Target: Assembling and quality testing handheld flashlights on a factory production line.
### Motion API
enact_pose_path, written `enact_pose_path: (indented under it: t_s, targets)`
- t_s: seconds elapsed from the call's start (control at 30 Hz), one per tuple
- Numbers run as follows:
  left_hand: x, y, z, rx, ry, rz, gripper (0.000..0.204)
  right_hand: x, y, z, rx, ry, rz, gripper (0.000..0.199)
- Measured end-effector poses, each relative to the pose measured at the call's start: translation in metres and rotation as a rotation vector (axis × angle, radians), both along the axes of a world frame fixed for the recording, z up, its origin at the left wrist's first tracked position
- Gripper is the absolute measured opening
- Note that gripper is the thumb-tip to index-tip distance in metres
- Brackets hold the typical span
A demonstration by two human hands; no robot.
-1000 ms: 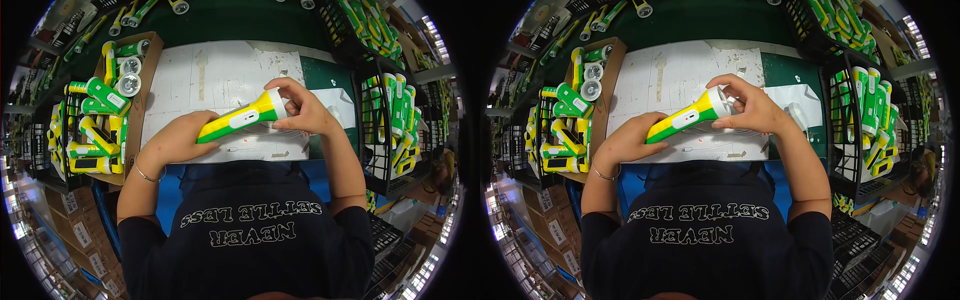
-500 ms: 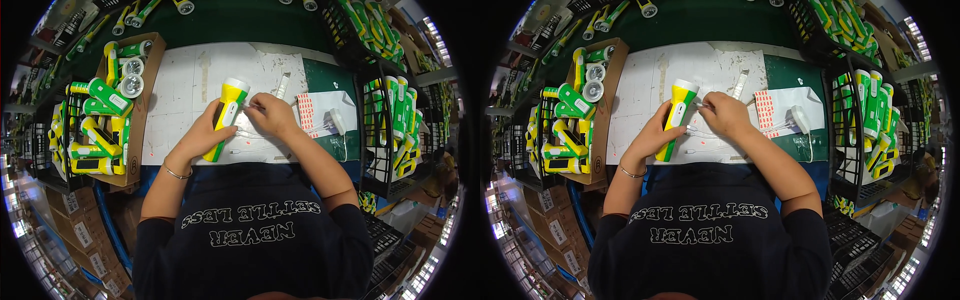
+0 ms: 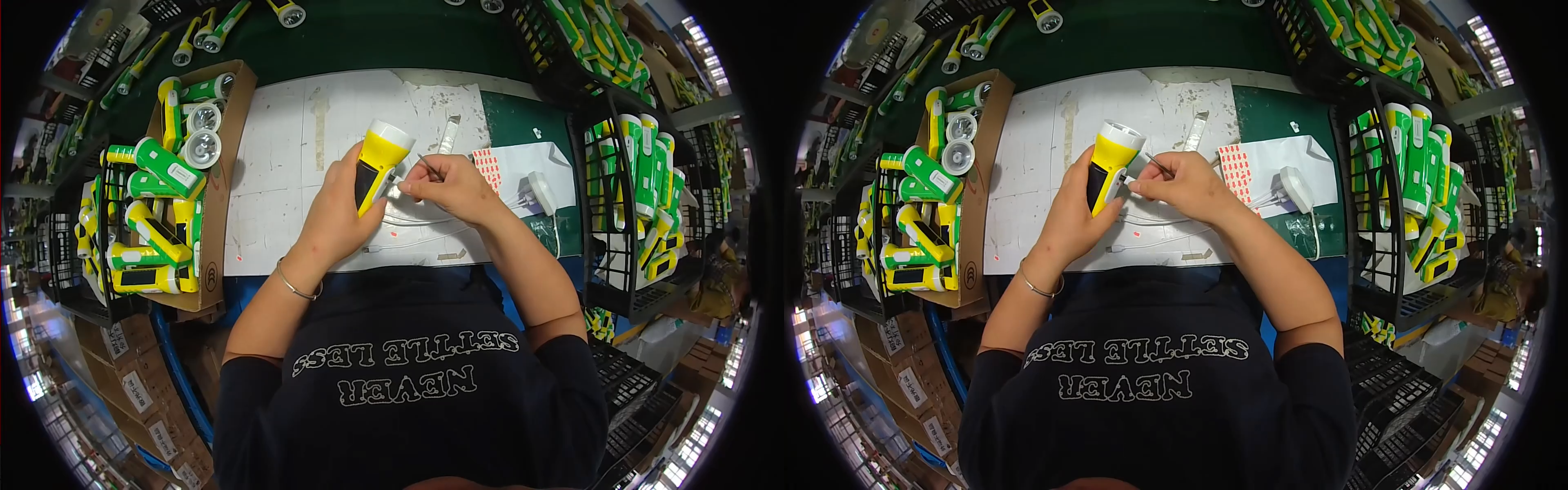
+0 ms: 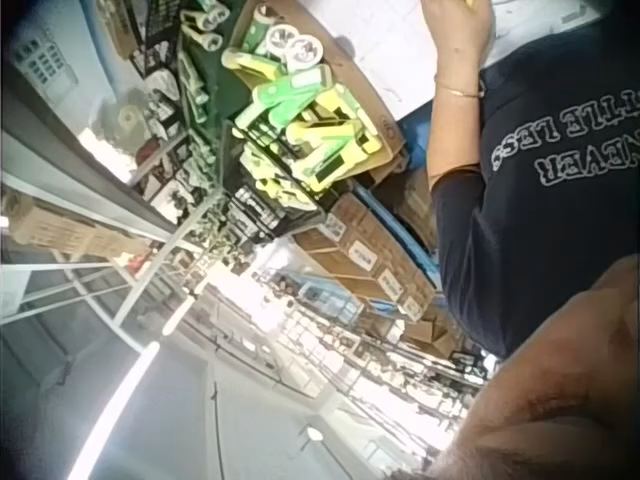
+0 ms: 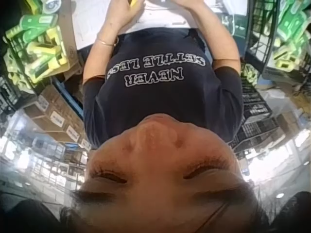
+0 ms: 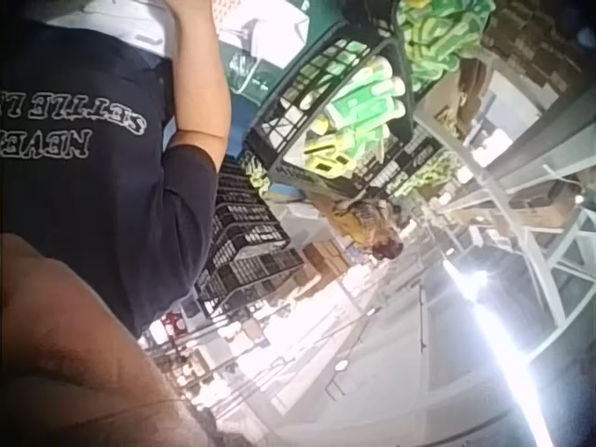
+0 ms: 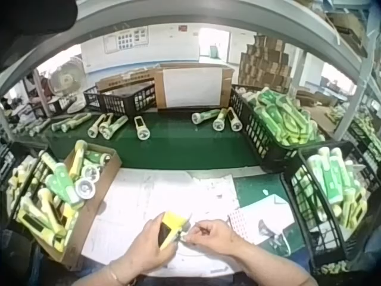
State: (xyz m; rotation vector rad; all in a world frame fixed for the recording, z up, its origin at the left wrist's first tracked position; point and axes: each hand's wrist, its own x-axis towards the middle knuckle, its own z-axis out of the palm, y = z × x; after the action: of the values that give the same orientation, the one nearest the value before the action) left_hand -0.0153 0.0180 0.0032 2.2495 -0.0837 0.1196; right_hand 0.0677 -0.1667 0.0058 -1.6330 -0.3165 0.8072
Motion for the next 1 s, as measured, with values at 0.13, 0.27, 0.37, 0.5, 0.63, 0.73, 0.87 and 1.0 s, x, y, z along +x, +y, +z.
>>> enact_pose_path:
  t_s: [0.13,0.27,0.37,0.5,0.63,0.73,0.87,1.0]
  targets:
    - [-0.001,-0.006,0.010,0.191,-0.025,0.067,0.073,-0.003,0.002,0.005,-0.028,-0.051,-0.012,0.019]
    - [-0.001,-0.010,0.005,0.211,-0.078,0.055,0.074,-0.006,0.003,0.002,-0.037,-0.069,-0.059,0.020]
    - [0.001,-0.010,0.000,0.208,-0.113,0.065,0.073,-0.006,0.003,0.000,0.001,-0.050,-0.078,0.021]
    - [0.007,-0.008,-0.006,0.176,-0.141,0.092,0.069,-0.004,0.001,-0.010,-0.038,-0.172,-0.069,0.024]
    - [0.024,0.024,-0.026,-0.090,-0.092,0.172,0.058,-0.002,-0.019,-0.005,-0.144,-0.180,0.155,0.026]
    - [0.014,0.020,0.003,-1.108,0.545,-0.069,0.051,0.013,-0.033,-0.003,-0.400,-0.638,0.018,0.034]
    - [0.001,0.004,0.008,-1.622,0.836,-0.337,0.048,0.029,-0.023,0.033,-0.032,-0.292,-0.019,0.037]
    - [-0.006,-0.010,0.021,-1.512,0.893,-0.327,0.047,0.017,-0.008,0.046,-0.168,-0.449,0.187,0.042]
